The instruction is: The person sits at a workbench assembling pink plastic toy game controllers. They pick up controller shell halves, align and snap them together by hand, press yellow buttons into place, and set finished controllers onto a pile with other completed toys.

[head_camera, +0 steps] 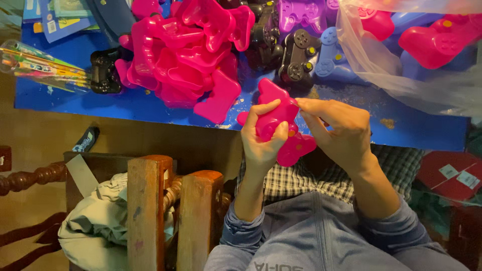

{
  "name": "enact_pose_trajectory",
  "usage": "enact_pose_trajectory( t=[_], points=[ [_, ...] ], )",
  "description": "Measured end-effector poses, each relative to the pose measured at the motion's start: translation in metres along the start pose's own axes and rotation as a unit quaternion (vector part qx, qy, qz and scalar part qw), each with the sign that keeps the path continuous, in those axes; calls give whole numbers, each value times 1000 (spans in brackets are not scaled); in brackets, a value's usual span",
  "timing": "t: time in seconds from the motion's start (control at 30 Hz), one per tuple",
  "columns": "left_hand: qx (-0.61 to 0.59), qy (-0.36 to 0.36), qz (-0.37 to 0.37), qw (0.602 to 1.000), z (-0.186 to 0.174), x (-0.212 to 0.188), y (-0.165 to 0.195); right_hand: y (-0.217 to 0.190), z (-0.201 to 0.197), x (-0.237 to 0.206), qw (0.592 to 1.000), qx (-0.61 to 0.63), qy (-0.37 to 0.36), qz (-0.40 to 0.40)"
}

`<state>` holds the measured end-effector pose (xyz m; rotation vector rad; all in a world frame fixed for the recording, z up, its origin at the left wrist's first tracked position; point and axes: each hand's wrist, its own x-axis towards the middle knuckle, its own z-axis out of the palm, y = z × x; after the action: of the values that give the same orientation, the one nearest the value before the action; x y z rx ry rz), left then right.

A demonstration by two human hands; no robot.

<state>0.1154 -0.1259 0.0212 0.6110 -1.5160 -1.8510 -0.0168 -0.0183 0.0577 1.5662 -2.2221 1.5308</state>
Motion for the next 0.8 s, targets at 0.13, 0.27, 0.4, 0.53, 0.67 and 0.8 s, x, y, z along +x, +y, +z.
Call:
enact_pose_trajectory(
  t=[0.13, 0.27, 0.4, 0.53, 0.67, 0.8],
  points=[
    [-9, 5, 11, 1000, 1, 1, -5, 1, -4, 4, 998, -37, -13, -39],
    [-18, 12, -15, 1000, 1, 2, -7, 3, -6, 4, 997, -41, -23, -53],
    [-16, 5, -10, 1000, 0, 1, -6, 6, -4, -1, 987, 135, -13, 83],
    [-28, 9, 13, 999, 5, 0, -6, 7, -1, -9, 931, 292, 12, 216],
    [-13, 21, 21, 999, 11, -5, -7, 2, 4, -15, 956, 255, 40, 137],
    [47, 73, 87, 992, 23, -6, -9, -7, 8, -16, 964, 211, 63, 149]
  ],
)
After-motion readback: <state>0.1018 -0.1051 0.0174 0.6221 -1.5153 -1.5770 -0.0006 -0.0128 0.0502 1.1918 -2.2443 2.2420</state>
